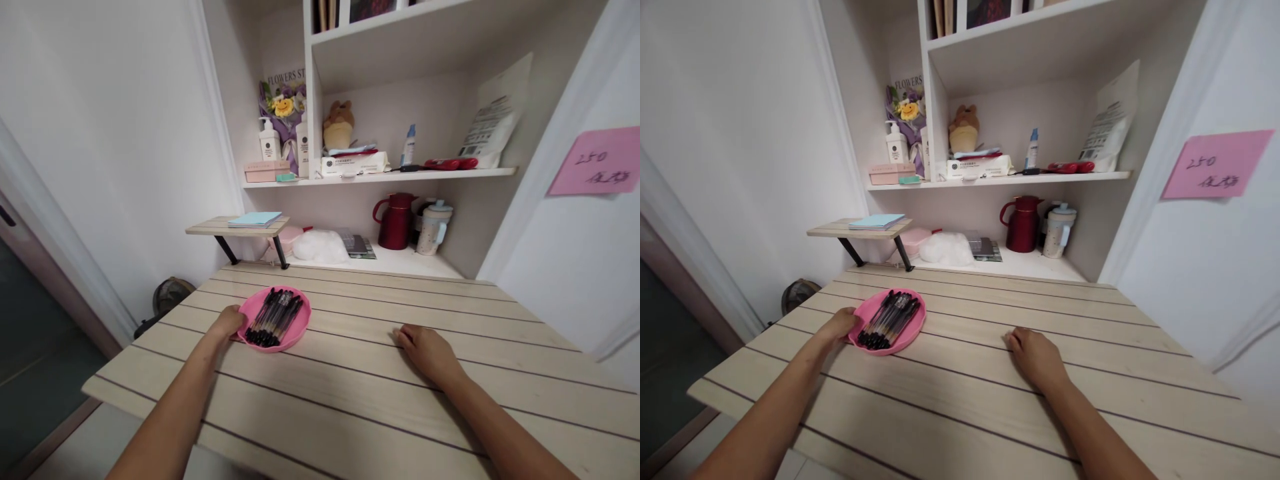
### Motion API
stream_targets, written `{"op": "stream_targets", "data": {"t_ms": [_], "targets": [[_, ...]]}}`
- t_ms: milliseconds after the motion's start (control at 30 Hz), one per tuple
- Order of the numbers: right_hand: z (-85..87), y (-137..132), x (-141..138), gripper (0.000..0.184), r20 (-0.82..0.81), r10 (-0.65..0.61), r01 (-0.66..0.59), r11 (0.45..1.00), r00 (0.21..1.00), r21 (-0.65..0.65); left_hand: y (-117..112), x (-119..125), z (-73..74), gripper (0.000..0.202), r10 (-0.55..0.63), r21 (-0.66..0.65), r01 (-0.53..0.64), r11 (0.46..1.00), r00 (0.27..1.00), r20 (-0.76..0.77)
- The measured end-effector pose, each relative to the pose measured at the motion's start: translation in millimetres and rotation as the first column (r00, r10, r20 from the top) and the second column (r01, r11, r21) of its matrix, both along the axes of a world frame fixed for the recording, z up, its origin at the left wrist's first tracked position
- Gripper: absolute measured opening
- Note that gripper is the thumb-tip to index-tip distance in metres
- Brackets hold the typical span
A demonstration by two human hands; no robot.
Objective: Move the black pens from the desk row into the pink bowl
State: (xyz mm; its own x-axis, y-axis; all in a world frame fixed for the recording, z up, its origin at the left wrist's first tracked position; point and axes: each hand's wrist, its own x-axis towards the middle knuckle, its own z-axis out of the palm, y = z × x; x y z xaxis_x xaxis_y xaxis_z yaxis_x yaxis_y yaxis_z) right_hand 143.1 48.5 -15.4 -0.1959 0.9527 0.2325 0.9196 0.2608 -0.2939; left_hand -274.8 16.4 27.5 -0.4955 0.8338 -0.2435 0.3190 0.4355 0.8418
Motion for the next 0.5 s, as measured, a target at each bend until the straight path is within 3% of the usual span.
{"op": "stream_targets", "data": {"t_ms": [267, 500], "targets": [[5.8, -13.9, 2.4, 0.026, 0.014, 0.044, -0.043, 0.998, 0.999, -0.041, 14.3, 47.3, -11.0, 0.021, -0.108, 0.024, 0.108, 0.994, 0.994, 0.017], [12.0, -33.1, 10.2, 0.031, -0.160, 0.053, -0.074, 0.988, 0.986, -0.133, 22.6, 62.1, -11.8, 0.021, -0.127, 0.034, 0.127, 0.991, 0.992, -0.002]]}}
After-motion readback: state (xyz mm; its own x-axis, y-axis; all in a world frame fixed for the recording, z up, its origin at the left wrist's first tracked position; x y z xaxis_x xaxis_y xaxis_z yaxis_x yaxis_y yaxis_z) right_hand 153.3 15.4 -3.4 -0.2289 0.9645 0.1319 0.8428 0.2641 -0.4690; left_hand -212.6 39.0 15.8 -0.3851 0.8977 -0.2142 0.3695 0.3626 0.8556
